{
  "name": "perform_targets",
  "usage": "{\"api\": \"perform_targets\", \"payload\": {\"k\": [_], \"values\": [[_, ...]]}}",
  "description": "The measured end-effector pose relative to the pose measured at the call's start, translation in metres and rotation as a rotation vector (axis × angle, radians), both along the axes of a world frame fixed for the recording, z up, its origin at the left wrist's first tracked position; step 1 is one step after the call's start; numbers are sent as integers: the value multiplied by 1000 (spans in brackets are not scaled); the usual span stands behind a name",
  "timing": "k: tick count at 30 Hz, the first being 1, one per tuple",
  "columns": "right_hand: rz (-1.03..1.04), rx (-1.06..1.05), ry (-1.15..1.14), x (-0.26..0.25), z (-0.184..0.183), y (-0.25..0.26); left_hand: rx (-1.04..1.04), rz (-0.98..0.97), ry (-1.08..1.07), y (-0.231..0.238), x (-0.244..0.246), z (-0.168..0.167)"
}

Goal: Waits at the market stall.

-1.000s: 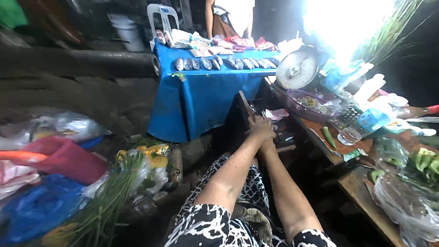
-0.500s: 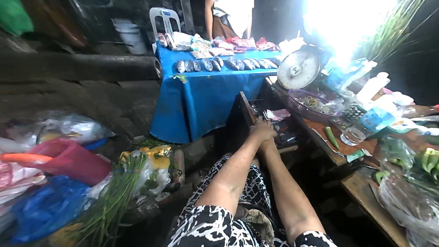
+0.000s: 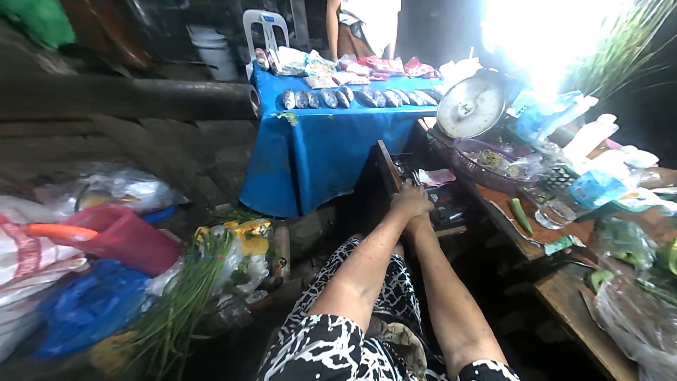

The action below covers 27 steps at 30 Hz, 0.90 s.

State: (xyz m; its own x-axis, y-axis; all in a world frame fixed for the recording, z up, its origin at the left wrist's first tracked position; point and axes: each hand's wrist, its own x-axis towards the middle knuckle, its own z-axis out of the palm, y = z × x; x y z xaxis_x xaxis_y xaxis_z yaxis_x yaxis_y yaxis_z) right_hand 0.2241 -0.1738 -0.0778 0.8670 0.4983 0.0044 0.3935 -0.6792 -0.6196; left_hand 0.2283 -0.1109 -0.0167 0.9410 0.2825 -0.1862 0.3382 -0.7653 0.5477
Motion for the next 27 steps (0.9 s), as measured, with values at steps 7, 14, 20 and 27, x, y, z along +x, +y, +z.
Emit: {"api": "perform_targets", "payload": {"k": [7, 14, 20, 27], "values": [[15, -69, 141, -36, 67, -13, -42, 25, -24, 3, 4, -7], [-46, -24, 159, -35, 63, -7, -43, 35, -10, 2, 2, -4], [-40, -45, 134, -32, 59, -6, -36, 26, -10, 2, 3, -4], [5, -179, 253, -55, 122, -21, -53, 38, -16, 2, 0, -2]]}}
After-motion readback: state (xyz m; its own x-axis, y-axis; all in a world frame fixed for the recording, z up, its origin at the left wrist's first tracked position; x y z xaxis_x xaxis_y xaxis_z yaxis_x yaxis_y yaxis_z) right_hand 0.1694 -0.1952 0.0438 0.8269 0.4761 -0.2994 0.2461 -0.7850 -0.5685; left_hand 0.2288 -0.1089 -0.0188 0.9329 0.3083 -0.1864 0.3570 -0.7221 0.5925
